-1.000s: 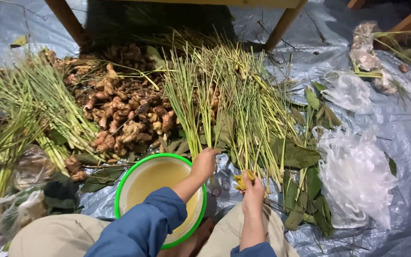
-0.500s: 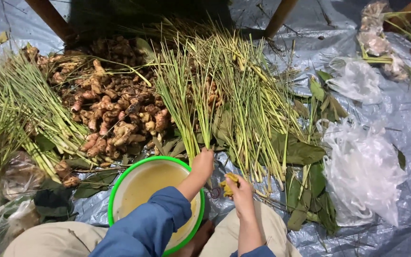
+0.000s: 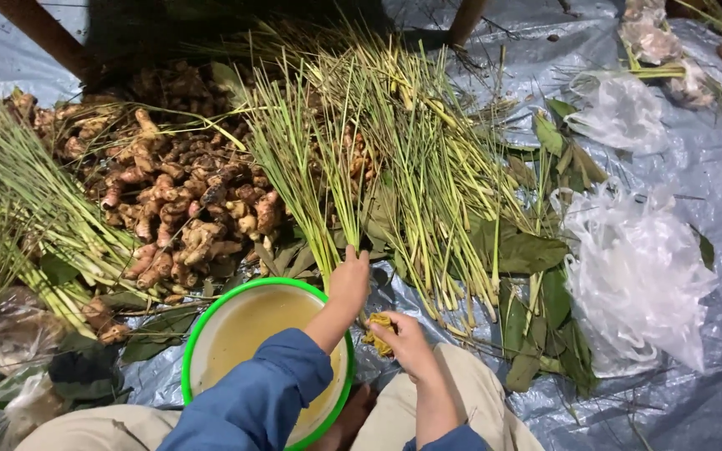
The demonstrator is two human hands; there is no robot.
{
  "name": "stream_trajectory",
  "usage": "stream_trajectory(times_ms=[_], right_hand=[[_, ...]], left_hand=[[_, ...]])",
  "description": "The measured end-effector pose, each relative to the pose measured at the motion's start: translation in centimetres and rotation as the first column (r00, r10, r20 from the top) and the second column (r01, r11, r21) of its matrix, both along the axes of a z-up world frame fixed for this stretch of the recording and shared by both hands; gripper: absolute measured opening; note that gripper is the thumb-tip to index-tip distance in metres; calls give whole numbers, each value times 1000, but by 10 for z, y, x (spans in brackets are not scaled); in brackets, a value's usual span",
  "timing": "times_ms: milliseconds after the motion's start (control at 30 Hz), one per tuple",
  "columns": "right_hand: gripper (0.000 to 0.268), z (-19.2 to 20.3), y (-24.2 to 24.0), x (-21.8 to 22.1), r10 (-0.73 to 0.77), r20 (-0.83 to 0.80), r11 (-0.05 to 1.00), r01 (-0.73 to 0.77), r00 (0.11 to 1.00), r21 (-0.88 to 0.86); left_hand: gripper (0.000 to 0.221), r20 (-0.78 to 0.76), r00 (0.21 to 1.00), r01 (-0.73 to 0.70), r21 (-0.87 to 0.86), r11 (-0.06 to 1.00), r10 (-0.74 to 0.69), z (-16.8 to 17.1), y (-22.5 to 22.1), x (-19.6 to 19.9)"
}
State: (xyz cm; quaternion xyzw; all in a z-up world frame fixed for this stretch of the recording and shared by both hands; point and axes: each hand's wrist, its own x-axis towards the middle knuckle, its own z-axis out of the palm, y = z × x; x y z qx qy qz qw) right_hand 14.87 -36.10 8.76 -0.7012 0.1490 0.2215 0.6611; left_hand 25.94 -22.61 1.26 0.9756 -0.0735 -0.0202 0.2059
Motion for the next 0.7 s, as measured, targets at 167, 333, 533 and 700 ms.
stream_trajectory(times_ms=[167, 333, 533, 700], right_hand=[[14, -6, -4, 1, 167, 12, 977, -163, 986, -135], [14, -18, -6, 3, 228, 31, 958, -219, 973, -186], [22, -12, 6, 3, 139, -107, 966, -159, 984, -206], [20, -35, 6, 1, 62, -63, 978, -74, 996, -197]], left_hand=[[39, 126, 992, -16, -3, 1000, 16, 16, 1, 10], [32, 146, 986, -70, -94, 993, 83, 53, 38, 28], [35, 279, 930, -199, -163, 966, 238, 75, 122, 40], [34, 357, 845, -374, -139, 917, 399, 71, 217, 30]])
